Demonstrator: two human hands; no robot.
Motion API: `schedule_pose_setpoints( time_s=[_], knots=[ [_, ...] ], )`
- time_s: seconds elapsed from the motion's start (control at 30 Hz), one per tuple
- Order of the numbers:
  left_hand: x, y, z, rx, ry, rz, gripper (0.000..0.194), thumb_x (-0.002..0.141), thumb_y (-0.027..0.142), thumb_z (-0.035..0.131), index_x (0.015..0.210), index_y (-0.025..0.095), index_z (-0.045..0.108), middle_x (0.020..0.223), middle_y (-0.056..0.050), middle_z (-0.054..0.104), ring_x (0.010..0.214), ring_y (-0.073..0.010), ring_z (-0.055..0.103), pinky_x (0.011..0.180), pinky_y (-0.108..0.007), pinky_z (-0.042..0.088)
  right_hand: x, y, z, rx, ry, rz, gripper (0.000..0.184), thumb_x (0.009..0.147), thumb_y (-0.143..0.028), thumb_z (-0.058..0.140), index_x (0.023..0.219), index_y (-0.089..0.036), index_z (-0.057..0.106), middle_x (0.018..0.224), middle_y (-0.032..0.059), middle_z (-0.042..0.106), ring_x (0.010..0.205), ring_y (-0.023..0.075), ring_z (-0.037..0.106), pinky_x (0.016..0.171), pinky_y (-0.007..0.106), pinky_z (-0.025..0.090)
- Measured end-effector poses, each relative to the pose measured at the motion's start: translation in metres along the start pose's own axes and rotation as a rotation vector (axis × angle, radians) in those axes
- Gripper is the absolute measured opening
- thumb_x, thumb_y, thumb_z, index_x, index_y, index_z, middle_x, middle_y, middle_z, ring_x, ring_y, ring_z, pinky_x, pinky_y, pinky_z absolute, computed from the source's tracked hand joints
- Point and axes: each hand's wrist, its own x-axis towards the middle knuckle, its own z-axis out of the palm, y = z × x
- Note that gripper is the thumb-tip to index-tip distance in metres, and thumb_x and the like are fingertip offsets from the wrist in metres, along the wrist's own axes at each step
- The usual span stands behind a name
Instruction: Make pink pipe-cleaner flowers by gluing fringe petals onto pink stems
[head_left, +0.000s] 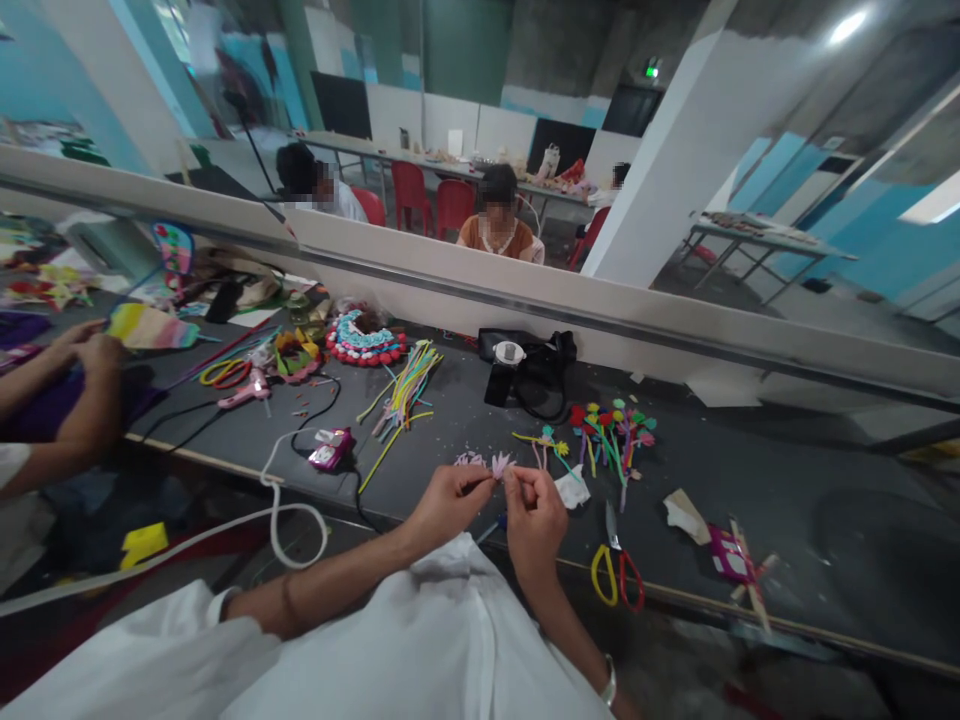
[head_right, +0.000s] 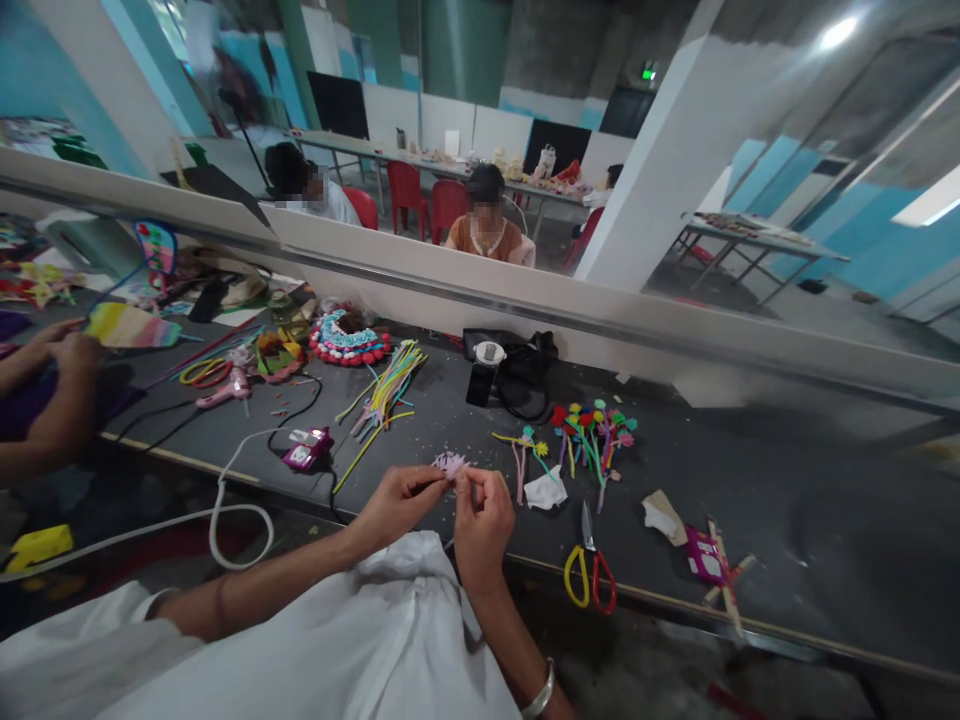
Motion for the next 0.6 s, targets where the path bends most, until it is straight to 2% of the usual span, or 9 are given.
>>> schedule_pose_setpoints(
  time_s=[0.23,0.37,0.5,0.6],
  knots=[
    [-0.009,-0.006,0.005,-0.052,-0.006,-0.049,0.034,0.083,0.035,0.054,0.057,0.014,0.058,0.055,0.003,0.041,0.058,-0.0098,0.037,0.053,-0.021,0.028,-0.011,0.006,0.000,-0.005,-0.001,-0.003,0.027,0.093,-0.039,0.053,0.081,-0.017,0.064,0.068,-0.0015,0.054,0.061,0.0124,0.045,0.062,0.024,0.037],
    [-0.014,-0.010,0.007,-0.082,-0.001,-0.093,0.034,0.080,0.039,0.057,0.058,0.013,0.060,0.055,0.003,0.042,0.059,-0.0101,0.037,0.053,-0.021,0.028,-0.016,0.009,-0.002,-0.003,-0.050,0.026,0.030,0.092,-0.042,0.052,0.081,-0.017,0.065,0.068,-0.0013,0.055,0.062,0.0125,0.046,0.063,0.025,0.038],
    [-0.019,-0.015,0.004,-0.140,0.017,-0.211,0.033,0.077,0.042,0.060,0.062,0.013,0.065,0.055,0.004,0.041,0.055,-0.0087,0.034,0.050,-0.021,0.024,-0.023,0.004,-0.008,0.024,-0.095,0.140,0.032,0.085,-0.048,0.061,0.091,-0.017,0.066,0.063,-0.0050,0.050,0.058,0.0116,0.045,0.062,0.025,0.039],
    [-0.026,-0.019,-0.005,-0.235,0.013,-0.337,0.035,0.074,0.046,0.062,0.077,0.012,0.070,0.051,0.006,0.037,0.049,-0.0071,0.028,0.046,-0.021,0.018,-0.016,-0.012,-0.027,0.107,-0.069,0.214,0.031,0.084,-0.046,0.062,0.088,-0.017,0.068,0.058,-0.0060,0.047,0.053,0.0101,0.043,0.055,0.023,0.038]
  ],
)
